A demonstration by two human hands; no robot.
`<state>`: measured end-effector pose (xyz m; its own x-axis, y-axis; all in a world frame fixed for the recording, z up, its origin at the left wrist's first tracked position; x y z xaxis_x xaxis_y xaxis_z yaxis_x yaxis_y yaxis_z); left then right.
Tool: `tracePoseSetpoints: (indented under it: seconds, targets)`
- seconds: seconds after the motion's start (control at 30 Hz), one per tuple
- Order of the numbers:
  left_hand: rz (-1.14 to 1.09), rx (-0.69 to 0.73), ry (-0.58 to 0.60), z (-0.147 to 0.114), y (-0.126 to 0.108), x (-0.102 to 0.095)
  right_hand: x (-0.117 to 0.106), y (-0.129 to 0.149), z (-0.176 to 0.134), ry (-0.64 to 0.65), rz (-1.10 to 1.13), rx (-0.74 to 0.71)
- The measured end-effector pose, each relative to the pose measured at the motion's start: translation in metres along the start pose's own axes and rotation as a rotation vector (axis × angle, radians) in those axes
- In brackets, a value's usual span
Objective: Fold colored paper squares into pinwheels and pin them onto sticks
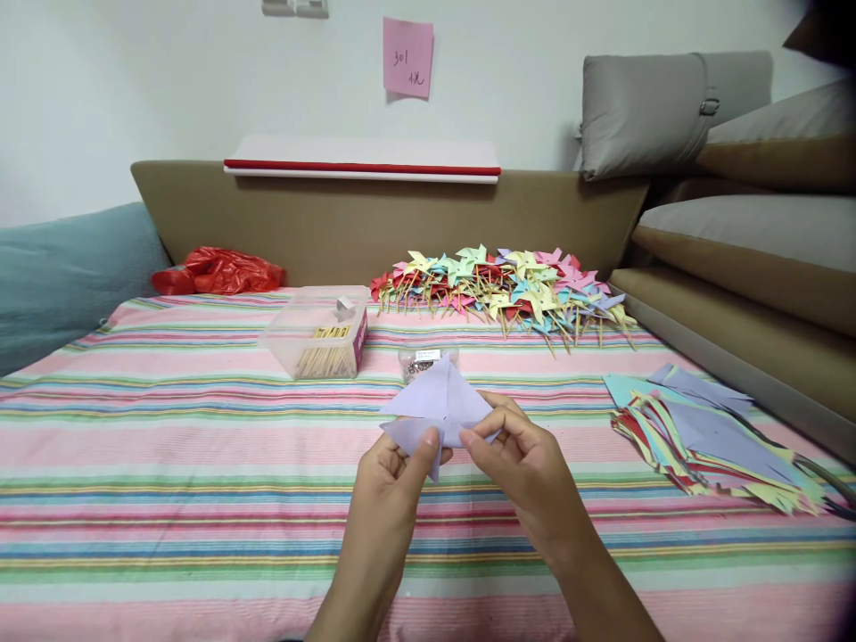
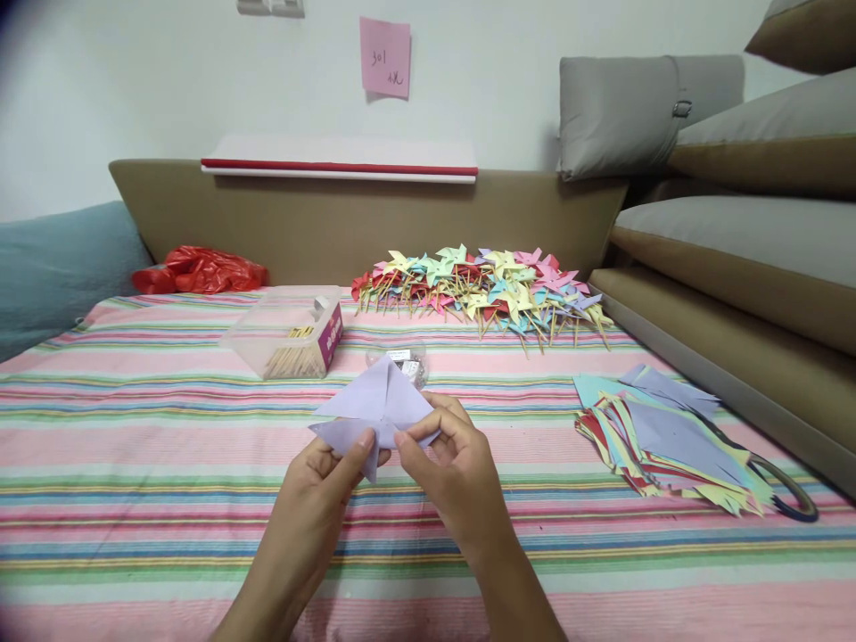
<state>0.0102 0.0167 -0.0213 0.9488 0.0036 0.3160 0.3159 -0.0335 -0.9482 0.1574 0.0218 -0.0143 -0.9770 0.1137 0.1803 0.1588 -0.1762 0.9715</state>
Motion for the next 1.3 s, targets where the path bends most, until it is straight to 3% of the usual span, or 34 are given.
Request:
tracePoseSetpoints:
  seconds: [0.77, 0.93, 1.07, 1.17, 1.3]
  targets:
    - [0.017, 0.033, 0.042, -0.002, -0.007, 0.005, 0.004, -0.004, 0.0, -0.034, 0.008, -0.043]
    - [0.035, 0.024, -0.023, -0.002, -0.005, 0.002, 0.004, -0.005, -0.001, -0.012, -0.062, -0.049]
    - [0.039, 0.038, -0.07, -0.001, -0.005, 0.0, 0.004, 0.001, -0.002, -0.054, 0.079, 0.005]
    - [0.027, 0.016, -0.023, -0.001, -0.009, 0.0, -0.001, 0.005, -0.001, -0.141, 0.19, 0.089]
    - [0.027, -0.019, 0.106, -0.003, -0.014, 0.0, -0.007, 0.008, -0.001, 0.112, 0.18, 0.277]
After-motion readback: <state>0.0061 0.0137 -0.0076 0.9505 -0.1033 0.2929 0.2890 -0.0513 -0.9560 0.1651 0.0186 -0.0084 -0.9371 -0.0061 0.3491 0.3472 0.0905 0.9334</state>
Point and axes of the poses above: each hand's wrist, its own z-axis towards the middle knuckle, its own x-axis out of the palm, y = z × x, the point moved 1 cm from there along z, towards the middle knuckle, and after that the axes turned 4 degrees about -y, right-handed, at the moved point
